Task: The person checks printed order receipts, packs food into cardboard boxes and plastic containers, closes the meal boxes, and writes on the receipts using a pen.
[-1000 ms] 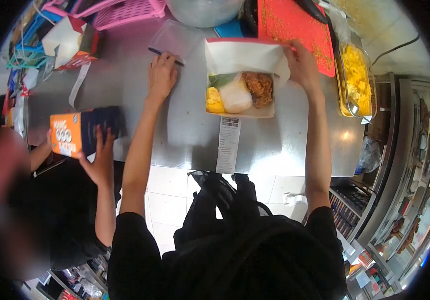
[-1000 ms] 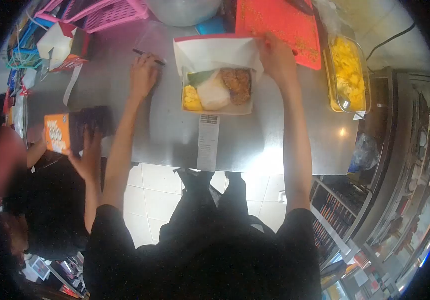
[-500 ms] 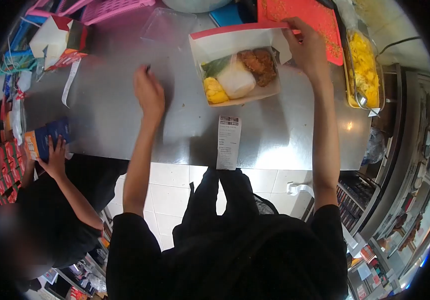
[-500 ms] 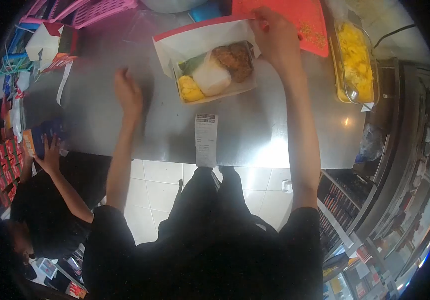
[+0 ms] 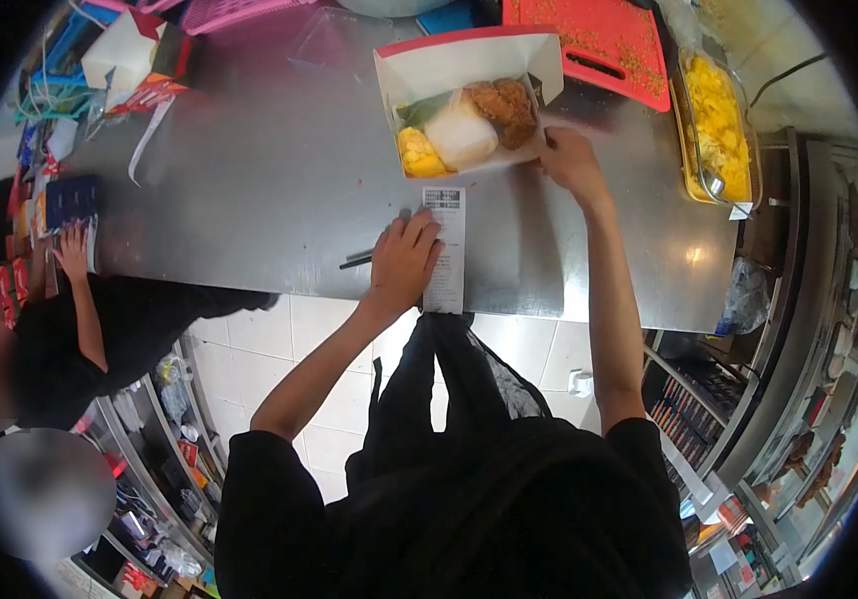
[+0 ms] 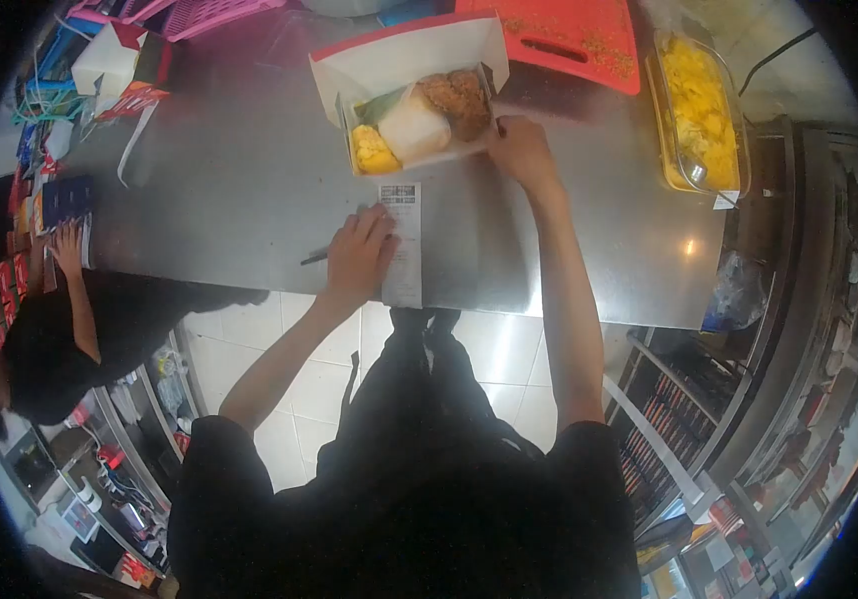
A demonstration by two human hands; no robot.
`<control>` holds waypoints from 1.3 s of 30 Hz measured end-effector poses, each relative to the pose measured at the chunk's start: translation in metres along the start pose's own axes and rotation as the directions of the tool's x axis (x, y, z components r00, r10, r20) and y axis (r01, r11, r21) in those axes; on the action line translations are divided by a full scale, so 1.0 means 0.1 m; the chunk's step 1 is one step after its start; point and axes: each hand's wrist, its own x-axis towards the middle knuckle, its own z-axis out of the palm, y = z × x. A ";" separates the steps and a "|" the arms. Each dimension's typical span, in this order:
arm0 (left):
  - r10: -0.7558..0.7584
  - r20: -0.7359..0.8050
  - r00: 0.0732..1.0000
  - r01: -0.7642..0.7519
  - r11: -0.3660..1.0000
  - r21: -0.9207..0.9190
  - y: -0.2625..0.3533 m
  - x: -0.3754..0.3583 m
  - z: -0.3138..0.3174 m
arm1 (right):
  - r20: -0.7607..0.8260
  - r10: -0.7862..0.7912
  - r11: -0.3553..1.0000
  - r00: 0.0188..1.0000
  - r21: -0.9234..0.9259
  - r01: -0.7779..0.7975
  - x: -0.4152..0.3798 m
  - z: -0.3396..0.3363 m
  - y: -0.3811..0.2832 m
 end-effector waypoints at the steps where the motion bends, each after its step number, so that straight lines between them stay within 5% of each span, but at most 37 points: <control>1: 0.009 -0.019 1.000 -0.009 1.000 0.015 0.01 -0.01 0.03 | -0.028 0.009 0.999 1.000 0.032 -0.008 -0.04 0.02 -0.03; 7: -0.050 -0.163 0.985 0.061 0.996 0.068 0.00 0.15 0.20 | -0.036 -0.022 0.999 0.999 0.035 0.023 -0.27 -0.02 -0.19; 11: -0.124 -0.207 0.971 0.146 0.984 0.099 0.12 0.24 0.16 | -0.225 -0.119 0.992 0.967 -0.070 0.105 -0.38 0.17 -0.09; 15: -0.429 -0.204 0.880 0.326 0.857 -0.398 0.21 -0.05 -0.01 | -0.395 -0.129 0.985 0.910 0.054 0.163 -0.90 0.03 -0.33; 16: -0.589 0.064 0.805 0.406 0.469 -0.784 0.23 -0.18 -0.09 | -0.430 -0.116 0.985 0.895 0.067 0.160 -1.10 0.03 -0.40; 17: -0.578 0.373 0.726 0.411 -0.070 -0.909 0.27 -0.32 -0.20 | -0.342 -0.200 0.964 0.918 0.099 0.247 -1.31 0.09 -0.40; 18: -0.398 0.627 0.669 0.336 -0.591 -0.733 0.31 -0.41 -0.28 | -0.258 -0.287 0.934 0.923 0.137 0.329 -1.51 0.17 -0.41; 20: -0.265 0.763 0.590 0.345 -0.771 -0.535 0.46 -0.50 -0.38 | -0.045 -0.489 0.832 0.871 0.275 0.482 -1.92 0.43 -0.40; 21: -0.187 0.811 0.554 0.331 -0.844 -0.421 0.54 -0.54 -0.39 | 0.127 -0.491 0.846 0.862 0.305 0.437 -2.05 0.48 -0.45; 23: -0.264 0.783 0.564 0.361 -0.774 -0.521 0.68 -0.66 -0.27 | 0.140 -0.494 0.823 0.858 0.393 0.410 -2.25 0.59 -0.52; 25: -0.298 0.768 0.566 0.409 -0.707 -0.576 0.80 -0.68 -0.21 | -0.080 -0.511 0.742 0.856 0.460 0.487 -2.31 0.74 -0.50; 28: -0.402 0.707 0.582 0.482 -0.530 -0.698 0.87 -0.60 -0.23 | -0.263 -0.255 0.754 0.930 0.549 0.362 -2.29 0.83 -0.43; 30: -0.678 0.274 0.682 0.494 0.152 -0.856 0.74 -0.64 -0.01 | -0.191 0.111 0.616 0.975 0.783 0.083 -2.15 0.81 -0.39; 31: -0.674 0.014 0.739 0.460 0.488 -0.742 0.66 -0.64 0.09 | -0.172 0.226 0.498 0.959 0.866 0.037 -2.03 0.75 -0.48; 33: -0.487 -0.213 0.847 0.387 0.839 -0.382 0.46 -0.60 0.15 | -0.226 0.171 0.597 0.959 0.798 0.082 -1.87 0.89 -0.25; 34: -0.354 -0.280 0.892 0.323 0.934 -0.155 0.38 -0.61 0.16 | -0.239 0.139 0.591 0.961 0.799 0.113 -1.82 0.98 -0.18; 36: -0.335 -0.187 0.924 0.316 0.941 -0.122 0.28 -0.62 0.20 | -0.261 0.067 0.575 0.963 0.799 0.176 -1.72 1.12 -0.09; 39: -0.313 -0.123 0.942 0.303 0.948 -0.093 0.24 -0.64 0.21 | -0.133 0.053 0.606 0.990 0.792 0.074 -1.67 1.18 -0.16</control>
